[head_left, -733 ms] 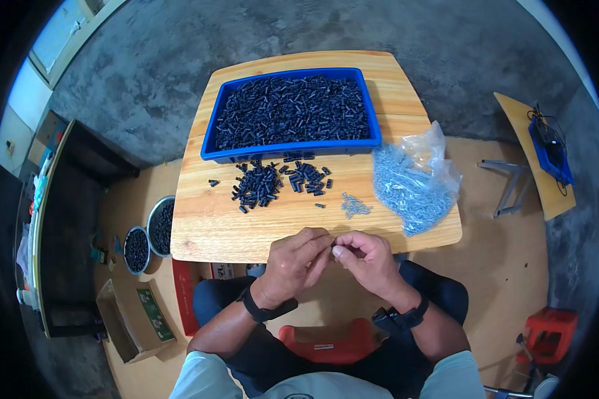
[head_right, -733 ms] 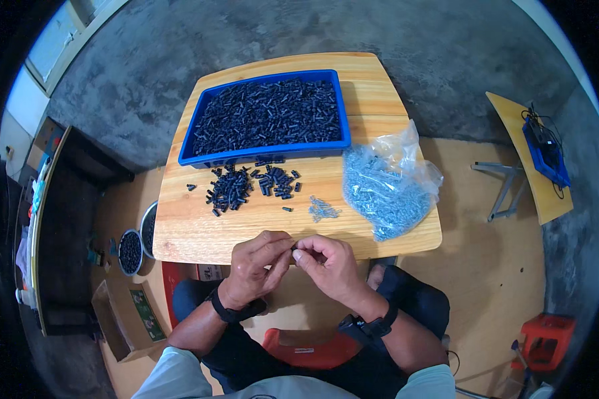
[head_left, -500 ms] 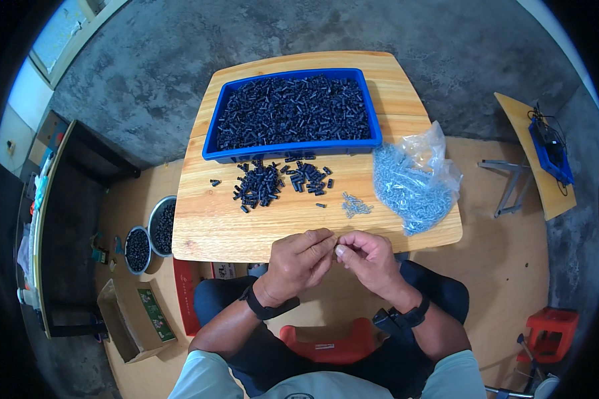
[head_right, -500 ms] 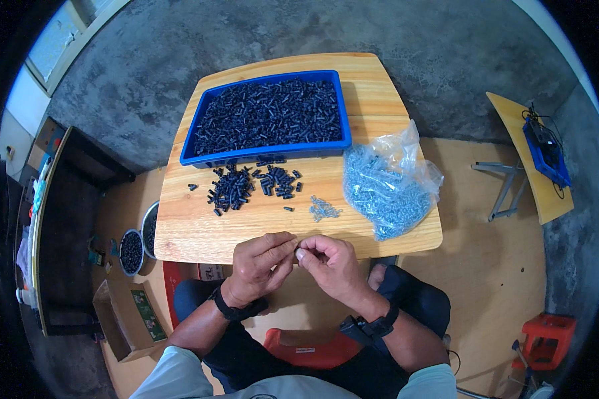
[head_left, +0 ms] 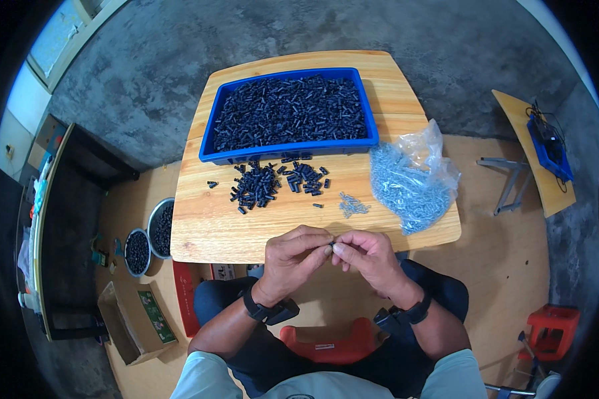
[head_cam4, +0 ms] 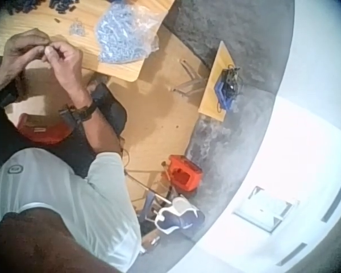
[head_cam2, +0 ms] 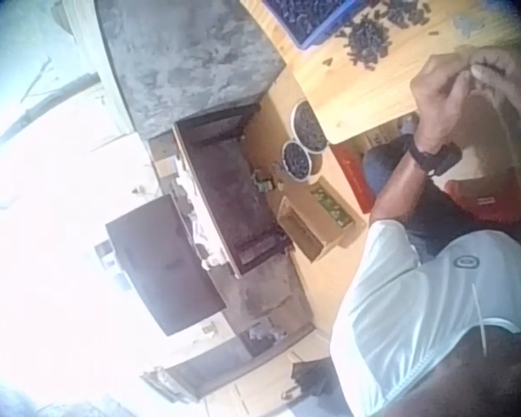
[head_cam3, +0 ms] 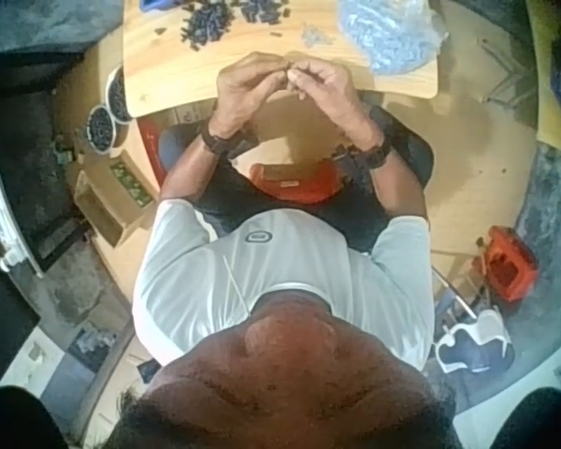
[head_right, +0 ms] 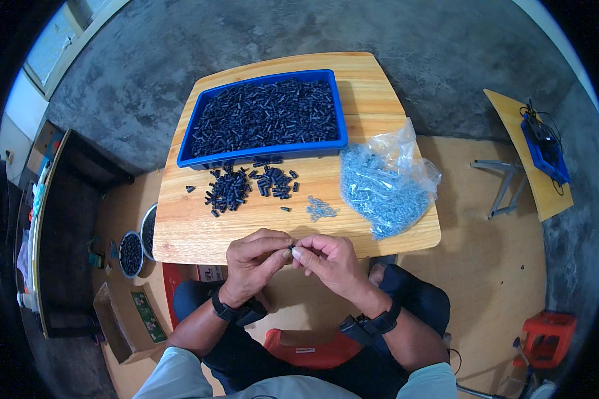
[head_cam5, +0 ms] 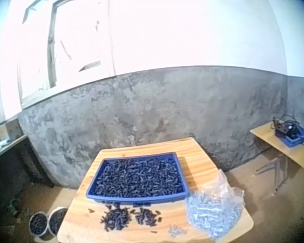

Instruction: The person picks up a black plastic piece and a metal pin by hand, inserts the pin into the piece, and places the assembled unit into a red box, repeating the process.

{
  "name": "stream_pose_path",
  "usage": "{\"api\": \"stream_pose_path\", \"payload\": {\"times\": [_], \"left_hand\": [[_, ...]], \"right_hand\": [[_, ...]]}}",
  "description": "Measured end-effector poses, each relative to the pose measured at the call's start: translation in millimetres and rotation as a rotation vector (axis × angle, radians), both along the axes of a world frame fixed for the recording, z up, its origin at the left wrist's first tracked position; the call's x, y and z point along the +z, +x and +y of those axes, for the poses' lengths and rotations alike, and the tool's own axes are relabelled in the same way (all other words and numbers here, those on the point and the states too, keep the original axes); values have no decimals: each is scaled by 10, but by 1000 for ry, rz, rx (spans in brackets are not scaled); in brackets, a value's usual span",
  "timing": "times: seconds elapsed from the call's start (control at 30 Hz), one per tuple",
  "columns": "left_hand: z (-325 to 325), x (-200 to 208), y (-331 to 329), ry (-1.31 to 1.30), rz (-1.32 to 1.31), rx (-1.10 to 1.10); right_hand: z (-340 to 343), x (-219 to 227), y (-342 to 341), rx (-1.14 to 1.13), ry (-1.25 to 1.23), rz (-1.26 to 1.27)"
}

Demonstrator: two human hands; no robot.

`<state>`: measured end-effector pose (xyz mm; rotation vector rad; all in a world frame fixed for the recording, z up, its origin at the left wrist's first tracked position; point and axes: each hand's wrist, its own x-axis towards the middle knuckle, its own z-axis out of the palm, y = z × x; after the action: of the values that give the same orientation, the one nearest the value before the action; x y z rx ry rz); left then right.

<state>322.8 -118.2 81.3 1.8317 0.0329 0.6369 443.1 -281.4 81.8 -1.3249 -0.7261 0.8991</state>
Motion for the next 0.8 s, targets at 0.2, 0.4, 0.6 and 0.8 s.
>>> {"api": "stream_pose_path", "payload": {"times": [0.2,0.4,0.6,0.8], "left_hand": [[5,39,24,72,0,-4],[17,79,62,46,53,-12],[300,263,250,405,220,229],[356,167,453,656,203,236]], "right_hand": [[-10,-20,-13,-7,4,91],[7,-40,-6,-21,14,74],[58,-95,-36,-179,32,50],[28,-101,6,-234,42,61]]}}
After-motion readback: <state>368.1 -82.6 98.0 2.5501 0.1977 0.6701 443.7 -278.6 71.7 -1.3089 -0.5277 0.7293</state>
